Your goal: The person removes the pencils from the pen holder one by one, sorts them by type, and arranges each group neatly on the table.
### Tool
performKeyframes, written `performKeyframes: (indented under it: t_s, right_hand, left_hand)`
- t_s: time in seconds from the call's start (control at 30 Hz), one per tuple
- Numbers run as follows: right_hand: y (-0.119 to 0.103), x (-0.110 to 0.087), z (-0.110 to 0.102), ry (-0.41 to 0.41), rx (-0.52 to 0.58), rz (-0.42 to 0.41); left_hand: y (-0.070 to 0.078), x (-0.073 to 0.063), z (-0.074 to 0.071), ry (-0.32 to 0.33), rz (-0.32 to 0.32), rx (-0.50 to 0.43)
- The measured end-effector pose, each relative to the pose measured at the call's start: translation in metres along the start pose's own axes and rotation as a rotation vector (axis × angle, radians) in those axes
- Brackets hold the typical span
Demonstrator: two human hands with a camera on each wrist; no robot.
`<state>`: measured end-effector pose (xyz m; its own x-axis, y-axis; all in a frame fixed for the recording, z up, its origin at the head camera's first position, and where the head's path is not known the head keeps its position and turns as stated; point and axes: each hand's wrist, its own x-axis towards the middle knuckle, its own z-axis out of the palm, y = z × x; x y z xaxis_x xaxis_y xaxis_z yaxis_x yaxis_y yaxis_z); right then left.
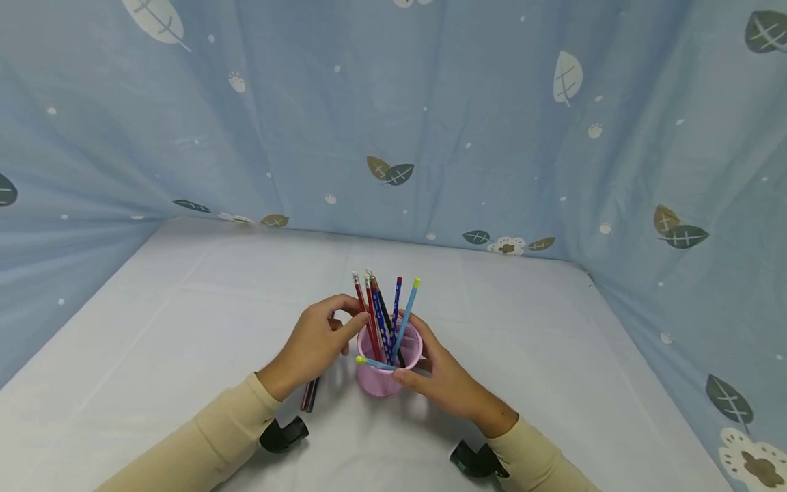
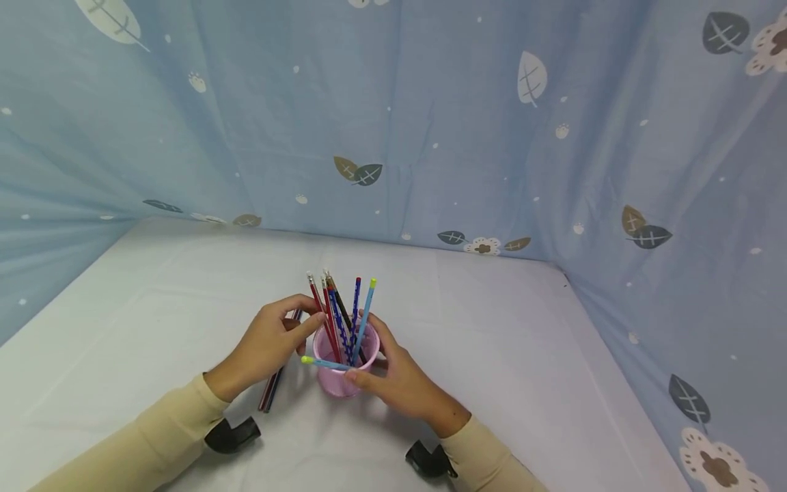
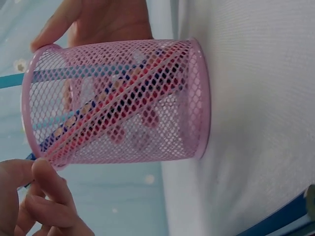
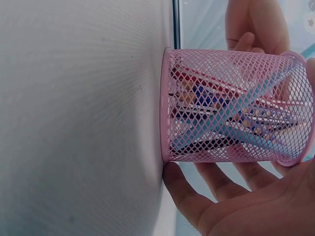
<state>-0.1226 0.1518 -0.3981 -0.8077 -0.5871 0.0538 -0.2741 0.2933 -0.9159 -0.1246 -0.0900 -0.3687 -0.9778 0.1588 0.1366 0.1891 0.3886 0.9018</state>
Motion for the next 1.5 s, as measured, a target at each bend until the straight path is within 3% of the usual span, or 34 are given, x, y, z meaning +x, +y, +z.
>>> performKeyframes:
  t_s: [0.17,0.43,0.7,0.83,0.9,1.0,1.23,1.5]
  right_hand:
    - [0.002,-0.001,-0.001,0.005,-0.006,-0.015]
    - [0.004,-0.002,-0.002,0.019,-0.011,-0.021]
    - [0.002,0.001,-0.002,0.009,-0.015,0.007]
    - [0.001,0.003,-0.002,-0.010,-0.018,0.024]
    - [0.000,0.004,-0.003,-0.016,-0.023,0.027]
    - [-0.001,0.003,-0.005,-0.013,-0.034,0.023]
    - [-0.001,0.001,-0.005,-0.015,-0.014,0.006]
    - [0.002,-0.001,-0.003,-0.013,-0.006,0.017]
  left_hand:
    - [0.004,0.002,-0.004,-0.002,0.012,-0.033]
    - [0.014,0.003,-0.014,0.012,0.095,-0.114]
    - [0.019,0.003,-0.032,0.148,0.186,-0.189]
    - [0.019,0.004,-0.042,0.219,0.198,-0.228]
    - [0.019,0.004,-0.047,0.224,0.186,-0.243]
    - [0.018,0.007,-0.050,0.171,0.133,-0.233]
    - [0.004,0.017,-0.056,-0.040,-0.061,-0.103]
    - [-0.022,0.023,-0.062,-0.167,-0.187,0.055]
